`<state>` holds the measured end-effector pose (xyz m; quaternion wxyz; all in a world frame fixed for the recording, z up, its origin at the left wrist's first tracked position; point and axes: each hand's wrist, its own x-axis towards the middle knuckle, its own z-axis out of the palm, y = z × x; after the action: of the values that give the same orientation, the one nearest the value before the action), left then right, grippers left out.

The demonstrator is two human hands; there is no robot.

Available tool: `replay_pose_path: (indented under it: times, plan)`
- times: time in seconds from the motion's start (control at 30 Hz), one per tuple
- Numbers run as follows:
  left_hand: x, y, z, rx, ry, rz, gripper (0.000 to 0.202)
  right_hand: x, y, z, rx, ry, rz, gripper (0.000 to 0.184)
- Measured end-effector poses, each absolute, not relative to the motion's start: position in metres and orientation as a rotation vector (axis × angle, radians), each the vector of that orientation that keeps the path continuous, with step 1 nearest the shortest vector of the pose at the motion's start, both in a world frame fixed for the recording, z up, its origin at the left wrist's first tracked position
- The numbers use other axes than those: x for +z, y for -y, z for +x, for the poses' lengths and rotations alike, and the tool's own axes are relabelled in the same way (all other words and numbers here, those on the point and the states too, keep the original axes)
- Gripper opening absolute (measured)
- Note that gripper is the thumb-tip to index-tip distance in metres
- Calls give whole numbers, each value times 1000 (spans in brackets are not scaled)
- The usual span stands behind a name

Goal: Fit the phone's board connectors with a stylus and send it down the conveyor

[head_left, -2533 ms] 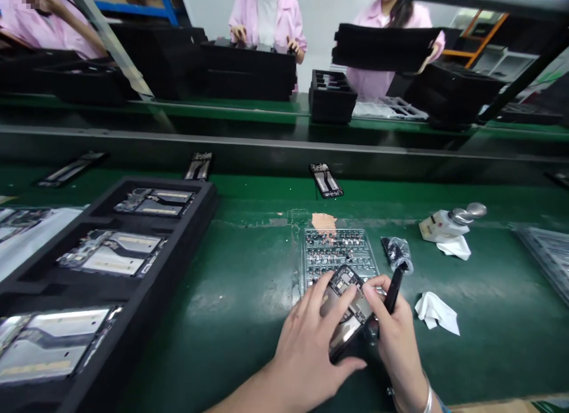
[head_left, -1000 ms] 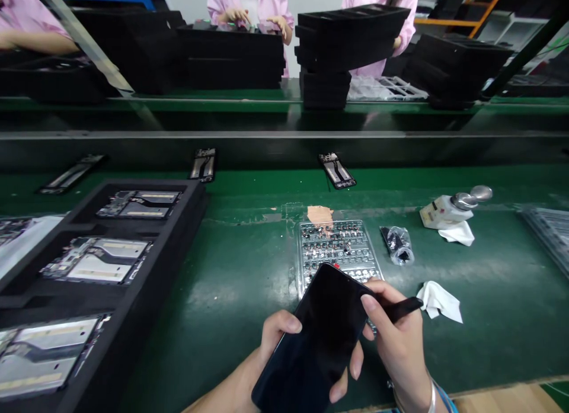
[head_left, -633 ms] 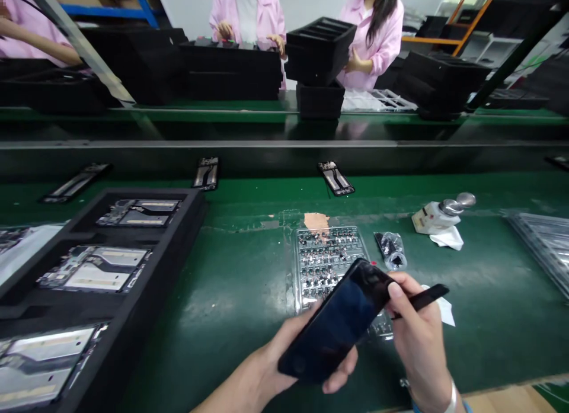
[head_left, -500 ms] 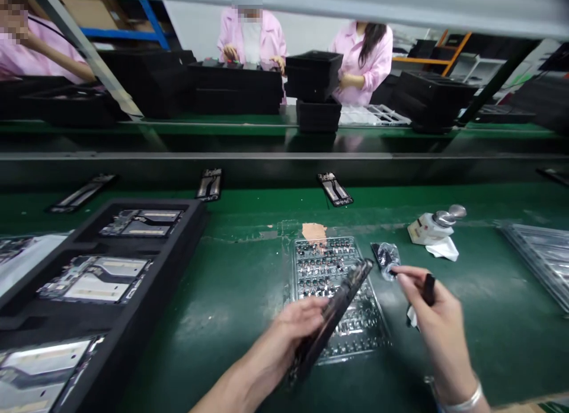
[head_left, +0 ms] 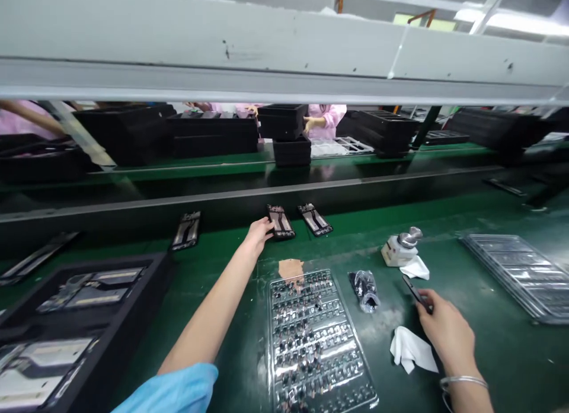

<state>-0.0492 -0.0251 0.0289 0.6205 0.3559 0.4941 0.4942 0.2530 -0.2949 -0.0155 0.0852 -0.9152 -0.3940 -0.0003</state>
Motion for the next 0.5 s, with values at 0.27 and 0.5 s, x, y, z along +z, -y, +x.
replay_pose_path:
  times: [0.27, 0.5]
  plan:
    - [115, 142, -55, 1392, -752, 1291, 17, -18, 294, 247, -51, 1266, -2623, 29]
    - [145, 268, -100, 662, -335, 1029, 37, -14, 294, 245, -136, 1339, -2546, 30]
